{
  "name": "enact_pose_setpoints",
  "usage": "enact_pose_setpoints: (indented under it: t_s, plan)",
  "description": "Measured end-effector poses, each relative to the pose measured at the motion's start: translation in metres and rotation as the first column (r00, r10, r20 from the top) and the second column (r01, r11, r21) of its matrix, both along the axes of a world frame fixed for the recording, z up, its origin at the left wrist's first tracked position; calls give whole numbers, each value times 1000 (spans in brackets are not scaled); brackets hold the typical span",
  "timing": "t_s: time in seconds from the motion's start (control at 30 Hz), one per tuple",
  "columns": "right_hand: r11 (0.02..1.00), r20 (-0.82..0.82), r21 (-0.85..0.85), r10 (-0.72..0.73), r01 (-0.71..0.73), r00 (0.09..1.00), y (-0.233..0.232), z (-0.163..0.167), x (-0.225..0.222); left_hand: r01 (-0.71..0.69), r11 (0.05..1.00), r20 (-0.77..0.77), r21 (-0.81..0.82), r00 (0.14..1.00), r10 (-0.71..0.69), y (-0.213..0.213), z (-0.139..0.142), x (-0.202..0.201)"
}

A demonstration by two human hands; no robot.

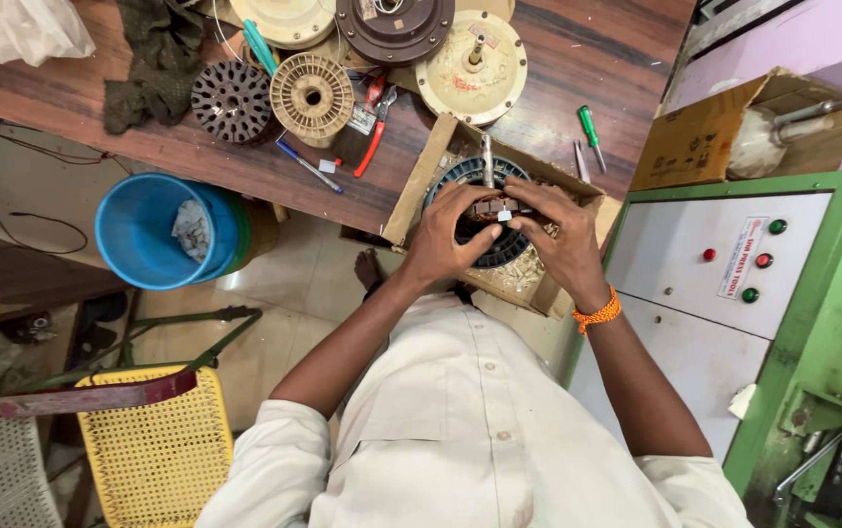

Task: The person works on an electric motor stator placed in a cardboard box, using a screwdriver and pliers to adjust copper windings and insert white insulating spacers. The person repeatedly rotates the stator and uses tools to press and align the windings.

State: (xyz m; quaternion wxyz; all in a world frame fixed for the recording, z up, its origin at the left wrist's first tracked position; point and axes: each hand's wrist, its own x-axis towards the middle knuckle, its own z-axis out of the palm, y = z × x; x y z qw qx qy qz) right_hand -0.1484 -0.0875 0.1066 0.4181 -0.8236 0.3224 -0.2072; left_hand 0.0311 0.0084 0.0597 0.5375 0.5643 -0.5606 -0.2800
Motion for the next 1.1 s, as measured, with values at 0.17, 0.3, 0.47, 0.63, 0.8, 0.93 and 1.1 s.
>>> enact_pose_setpoints:
  t_s: [0.17, 0.3, 0.47, 0.63, 0.8, 0.93, 1.1]
  plan:
    - [999, -1, 27, -46, 46, 999, 10, 4, 2, -121, 989, 48, -80, 991, 125, 3, -8, -11]
    - [999, -4, -13, -42, 42, 999, 15, 6, 2, -185, 968, 80, -171, 976, 201, 3, -17, -20]
    - [997, -50, -74, -42, 38, 998, 18, 4, 4, -235, 948, 121, -216, 957, 264, 2, -30, -27]
    - [998, -58, -51, -43, 40, 997, 15, 5, 5, -258, 936, 94, -238, 953, 287, 0, -40, -30]
    - [999, -95, 26, 47, -44, 994, 6, 14, 0, -243, 931, 99, -274, 955, 278, 2, -40, -30]
    - [993, -88, 106, 66, -56, 994, 1, 18, -3, -163, 954, 72, -252, 980, 187, 2, -32, -20]
    - [965, -60, 264, 11, 5, 998, -1, 15, -7, -80, 971, 96, -224, 990, 104, 1, -8, -11]
